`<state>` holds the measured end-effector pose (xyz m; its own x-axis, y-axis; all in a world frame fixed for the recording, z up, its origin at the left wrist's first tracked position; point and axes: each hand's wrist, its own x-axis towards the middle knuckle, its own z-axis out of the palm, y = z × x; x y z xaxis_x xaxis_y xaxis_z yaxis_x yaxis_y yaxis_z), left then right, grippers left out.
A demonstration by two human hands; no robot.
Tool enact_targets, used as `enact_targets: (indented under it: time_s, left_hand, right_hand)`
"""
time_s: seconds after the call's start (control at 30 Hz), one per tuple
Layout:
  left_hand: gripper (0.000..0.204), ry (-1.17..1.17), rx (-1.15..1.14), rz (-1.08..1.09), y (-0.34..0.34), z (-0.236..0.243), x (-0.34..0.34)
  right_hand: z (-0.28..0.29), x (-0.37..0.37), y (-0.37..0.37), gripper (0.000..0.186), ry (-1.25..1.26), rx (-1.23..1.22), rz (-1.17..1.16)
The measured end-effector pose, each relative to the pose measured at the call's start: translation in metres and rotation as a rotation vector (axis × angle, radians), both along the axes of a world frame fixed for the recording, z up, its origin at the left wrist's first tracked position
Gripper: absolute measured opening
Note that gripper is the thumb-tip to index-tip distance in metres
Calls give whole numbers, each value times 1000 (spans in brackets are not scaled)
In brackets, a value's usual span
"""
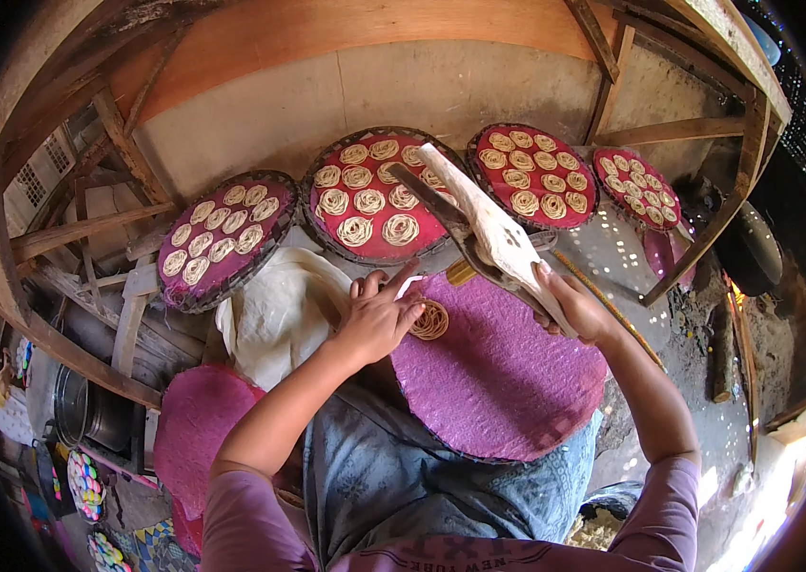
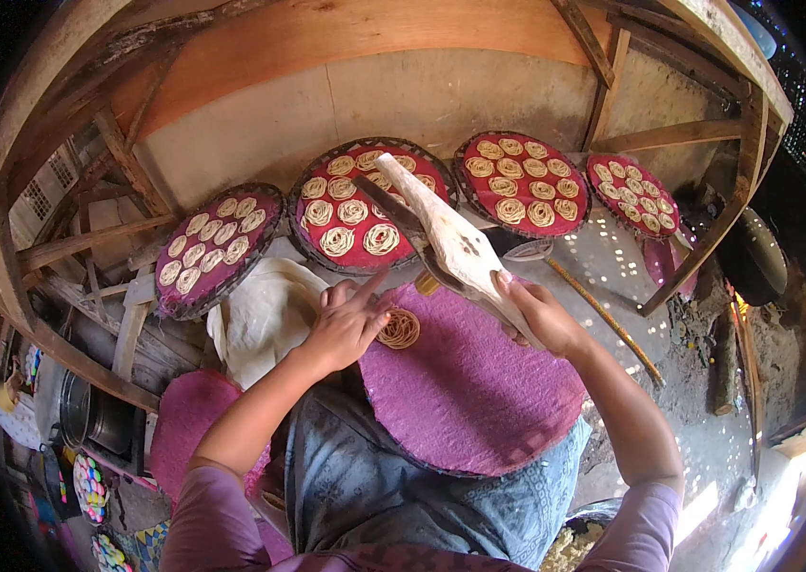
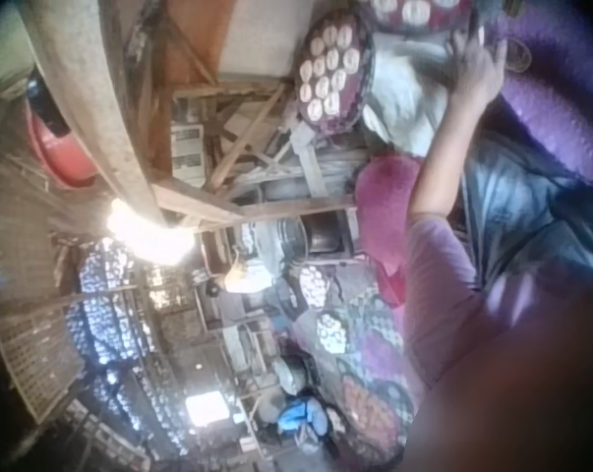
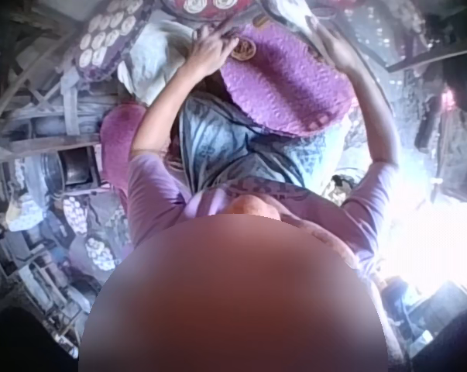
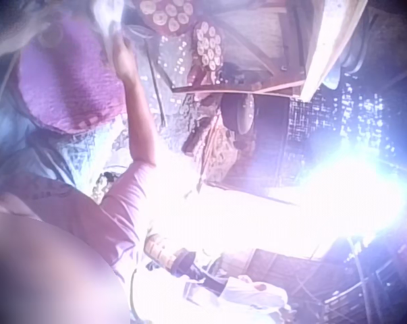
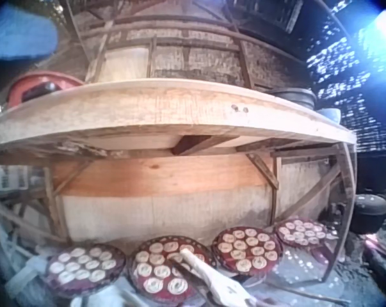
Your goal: The person scoops dough from a large bowl and loads it into a handheld extruder. They then squeeze the extruder to form spiral noodles onto a purple mat placed on their lap. The process is repeated multiple times, filling the mat with noodle spirals.
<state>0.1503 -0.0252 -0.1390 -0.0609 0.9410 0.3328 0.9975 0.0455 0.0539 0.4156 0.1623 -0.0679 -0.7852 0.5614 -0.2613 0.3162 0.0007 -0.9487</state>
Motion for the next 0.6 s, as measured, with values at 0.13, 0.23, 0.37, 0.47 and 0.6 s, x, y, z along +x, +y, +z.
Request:
enact_targets:
  time_s: [0.13,0.23,0.37,0.47,0.6]
  left_hand:
    - [72,-442,150,232,8,52,-1]
    - [88,-1707,527,-427,47,104,-24]
    - [95,-2257,370,-1210,98,129,-37]
    - [59,-2238,486,-1306,140,107,-43]
    - [39,-2595,784,-1051,172,39,-49]
  right_hand:
    - [12,12,-5,62,53,-63,63]
    - [30,17,-12,65,22,-135,85]
    - [57,9,-6,63,-30,-307,258]
    - [66,-3,11,63,-162,-196,264]
    - [58,-30,31,71,-401,146,264]
